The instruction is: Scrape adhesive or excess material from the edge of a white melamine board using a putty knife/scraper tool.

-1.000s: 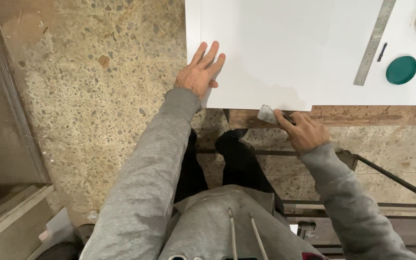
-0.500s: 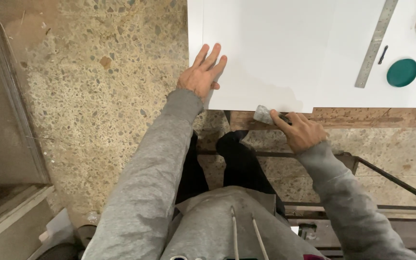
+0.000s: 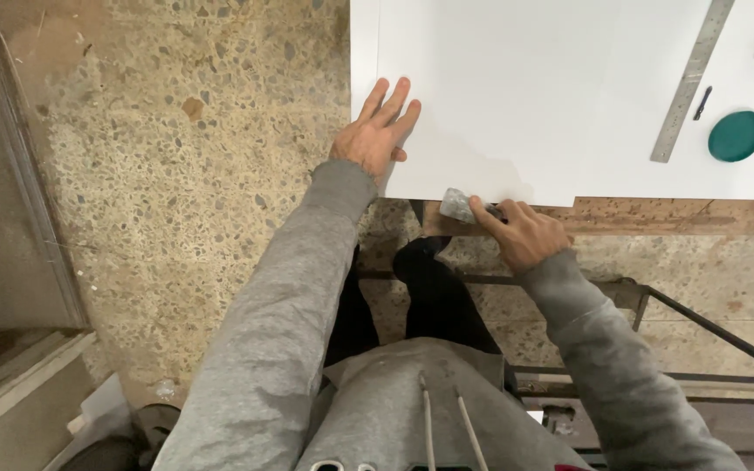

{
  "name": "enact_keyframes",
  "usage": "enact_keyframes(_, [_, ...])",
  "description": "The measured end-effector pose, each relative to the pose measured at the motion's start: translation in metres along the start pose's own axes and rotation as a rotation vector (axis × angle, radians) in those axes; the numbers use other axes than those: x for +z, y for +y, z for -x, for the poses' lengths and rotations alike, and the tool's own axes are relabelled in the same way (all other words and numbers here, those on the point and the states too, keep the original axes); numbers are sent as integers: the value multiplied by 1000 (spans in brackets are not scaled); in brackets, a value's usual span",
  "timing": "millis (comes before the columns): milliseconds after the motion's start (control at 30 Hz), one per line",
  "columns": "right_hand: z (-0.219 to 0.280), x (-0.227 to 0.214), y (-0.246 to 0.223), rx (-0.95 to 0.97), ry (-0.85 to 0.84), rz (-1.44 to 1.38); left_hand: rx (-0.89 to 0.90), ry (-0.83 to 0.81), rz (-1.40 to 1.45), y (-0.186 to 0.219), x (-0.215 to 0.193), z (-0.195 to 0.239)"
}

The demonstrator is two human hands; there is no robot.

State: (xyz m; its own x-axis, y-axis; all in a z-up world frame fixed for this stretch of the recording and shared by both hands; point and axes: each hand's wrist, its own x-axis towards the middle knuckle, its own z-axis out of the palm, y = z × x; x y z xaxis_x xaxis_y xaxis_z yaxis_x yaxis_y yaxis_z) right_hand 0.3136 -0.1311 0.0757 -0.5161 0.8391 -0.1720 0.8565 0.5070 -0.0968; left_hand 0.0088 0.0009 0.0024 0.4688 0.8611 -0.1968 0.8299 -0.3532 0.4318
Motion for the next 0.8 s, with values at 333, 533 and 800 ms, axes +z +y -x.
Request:
enact_keyframes(333, [-3,12,-3,-35,23,21,2,-11,0,3,-8,0])
enact_keyframes(533, [-11,7,-18,-21,-17,51,90,-78,-45,-4,-25,-6])
enact_keyframes(800, [-22,-13,-27,-19,-174,34,96,-103,-81,-3,-29,-9])
